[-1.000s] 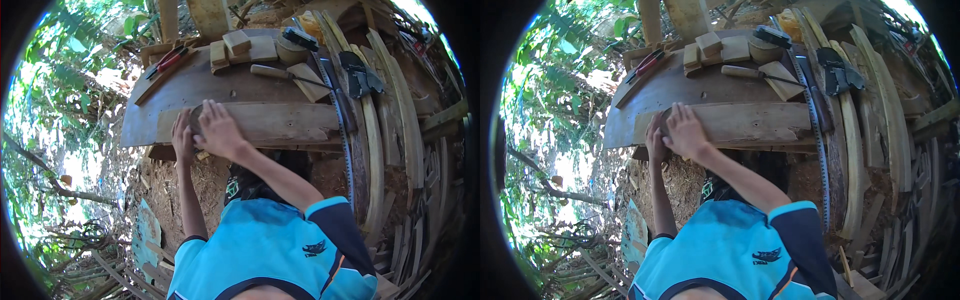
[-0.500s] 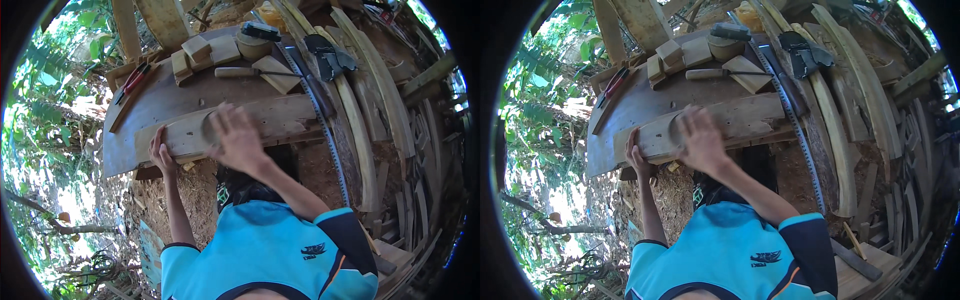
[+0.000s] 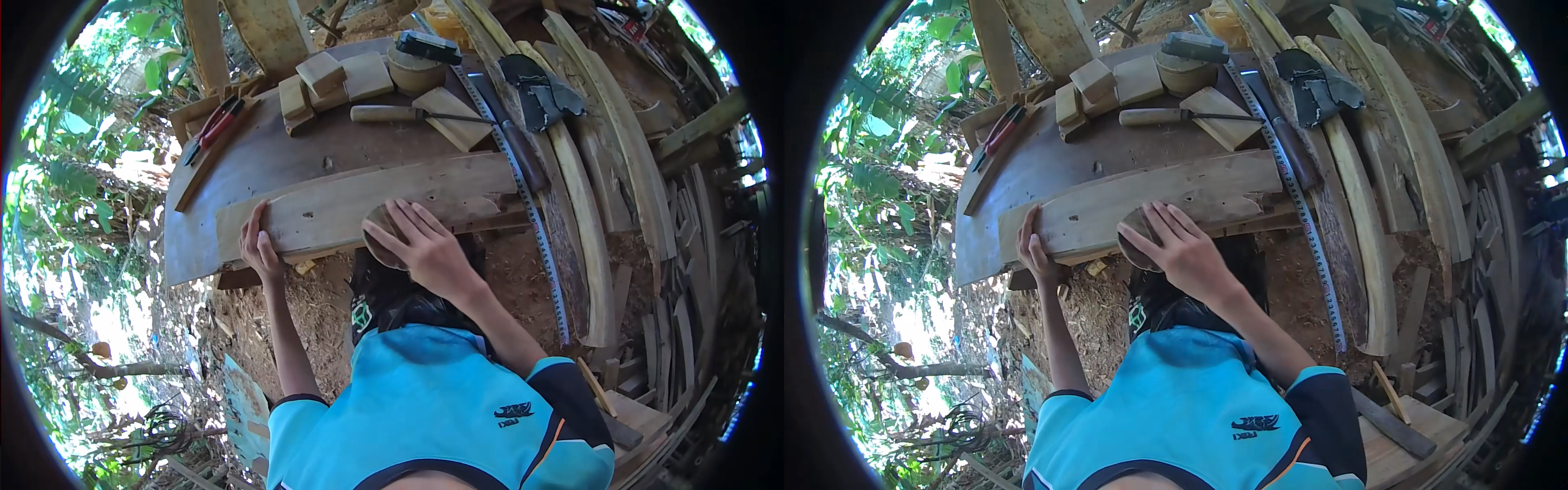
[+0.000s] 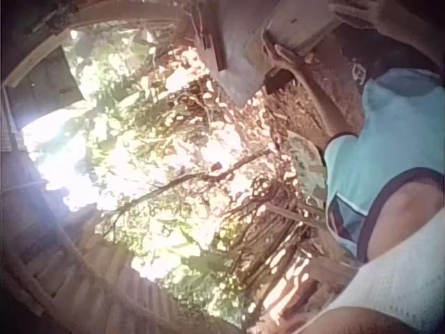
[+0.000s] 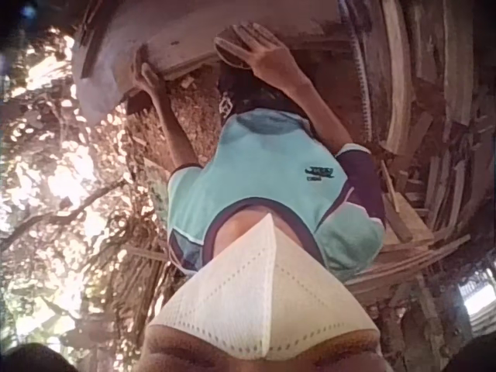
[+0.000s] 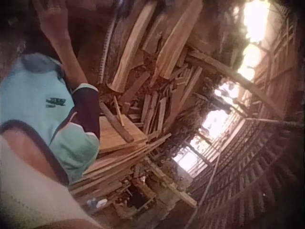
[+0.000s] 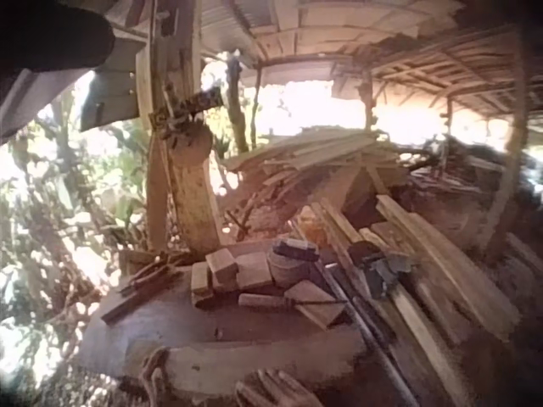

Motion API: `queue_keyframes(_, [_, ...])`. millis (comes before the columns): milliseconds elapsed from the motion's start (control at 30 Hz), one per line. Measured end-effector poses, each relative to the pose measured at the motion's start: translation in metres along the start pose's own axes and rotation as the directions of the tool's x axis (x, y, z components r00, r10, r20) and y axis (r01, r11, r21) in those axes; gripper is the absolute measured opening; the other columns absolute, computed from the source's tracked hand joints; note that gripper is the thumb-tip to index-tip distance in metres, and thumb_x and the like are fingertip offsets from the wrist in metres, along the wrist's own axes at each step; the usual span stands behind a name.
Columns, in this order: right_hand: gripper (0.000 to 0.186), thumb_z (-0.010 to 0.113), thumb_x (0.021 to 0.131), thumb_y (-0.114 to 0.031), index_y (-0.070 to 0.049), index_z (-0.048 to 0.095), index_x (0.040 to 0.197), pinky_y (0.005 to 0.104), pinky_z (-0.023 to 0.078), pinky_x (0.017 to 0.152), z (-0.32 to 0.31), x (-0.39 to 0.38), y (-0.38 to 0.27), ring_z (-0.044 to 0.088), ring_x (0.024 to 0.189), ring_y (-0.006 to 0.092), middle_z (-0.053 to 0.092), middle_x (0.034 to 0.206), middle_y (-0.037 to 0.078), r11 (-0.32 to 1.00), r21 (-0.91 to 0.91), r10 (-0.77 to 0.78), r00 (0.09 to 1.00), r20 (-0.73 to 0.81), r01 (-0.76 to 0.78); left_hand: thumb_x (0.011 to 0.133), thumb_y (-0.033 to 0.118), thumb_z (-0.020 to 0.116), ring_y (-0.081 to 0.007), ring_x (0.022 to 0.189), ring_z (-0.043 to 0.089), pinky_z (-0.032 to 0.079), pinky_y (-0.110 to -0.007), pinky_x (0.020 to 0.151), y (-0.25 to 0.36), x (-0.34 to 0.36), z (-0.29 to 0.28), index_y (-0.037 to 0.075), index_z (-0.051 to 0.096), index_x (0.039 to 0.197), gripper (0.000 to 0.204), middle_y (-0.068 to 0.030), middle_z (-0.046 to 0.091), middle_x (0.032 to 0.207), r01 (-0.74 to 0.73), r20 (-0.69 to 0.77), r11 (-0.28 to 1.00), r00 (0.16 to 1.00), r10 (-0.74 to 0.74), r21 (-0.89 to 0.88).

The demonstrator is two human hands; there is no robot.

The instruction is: The person smooths a wooden plank with a sanding block, measures it with a tape measure, and then uses a chisel and mallet to carve holes into the wood. The person finishes by sanding the plank again.

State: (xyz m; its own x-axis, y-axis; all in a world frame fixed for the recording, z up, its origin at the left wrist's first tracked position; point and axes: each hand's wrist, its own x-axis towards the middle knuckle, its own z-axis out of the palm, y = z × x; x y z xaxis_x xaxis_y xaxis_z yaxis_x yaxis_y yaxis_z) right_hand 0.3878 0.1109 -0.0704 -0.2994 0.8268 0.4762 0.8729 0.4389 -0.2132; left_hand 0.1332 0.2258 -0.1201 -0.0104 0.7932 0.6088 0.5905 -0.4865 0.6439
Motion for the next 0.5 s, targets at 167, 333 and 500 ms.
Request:
queue_keyframes(167, [0.054,0.051,0.069,0.005,-0.004,0.044,0.121,0.0384,0.034,0.098,-0.058,-0.025,0.060,0.041,0.117,0.0278,0.043,0.125,0.016,0.848,-0.338,0.431,0.902,-0.008,-0.408,0.074,0.029,0.030,-0.0260,0.088,0.055,0.040,-0.035,0.082,-0.002,-0.005,-0.006,0.005,0.060,0.104,0.048,-0.0124,0.061,0.097,0.013,-0.029,1.000,0.999,-0.013,0.005])
queue_keyframes(333, [0.048,0.058,0.073,-0.007,0.001,0.046,0.118,0.0372,0.030,0.100,-0.043,-0.021,0.057,0.043,0.115,0.0299,0.044,0.124,0.017,0.856,-0.141,0.493,0.867,-0.065,-0.497,0.075,0.029,0.030,-0.0260,0.089,0.055,0.040,-0.035,0.082,0.004,-0.002,-0.004,0.005,0.060,0.104,0.048,-0.0124,0.061,0.096,0.006,-0.032,1.000,0.999,-0.006,0.000])
queue_keyframes(500, [0.043,0.052,0.081,-0.022,0.003,0.047,0.116,0.0360,0.030,0.100,-0.004,0.016,0.021,0.043,0.114,0.0294,0.047,0.121,0.017,0.930,-0.058,0.360,0.931,-0.061,-0.363,0.075,0.028,0.031,-0.0250,0.089,0.055,0.039,-0.035,0.082,0.000,-0.002,0.000,0.004,0.059,0.104,0.048,-0.0124,0.060,0.097,0.013,0.000,0.999,1.000,-0.013,-0.030])
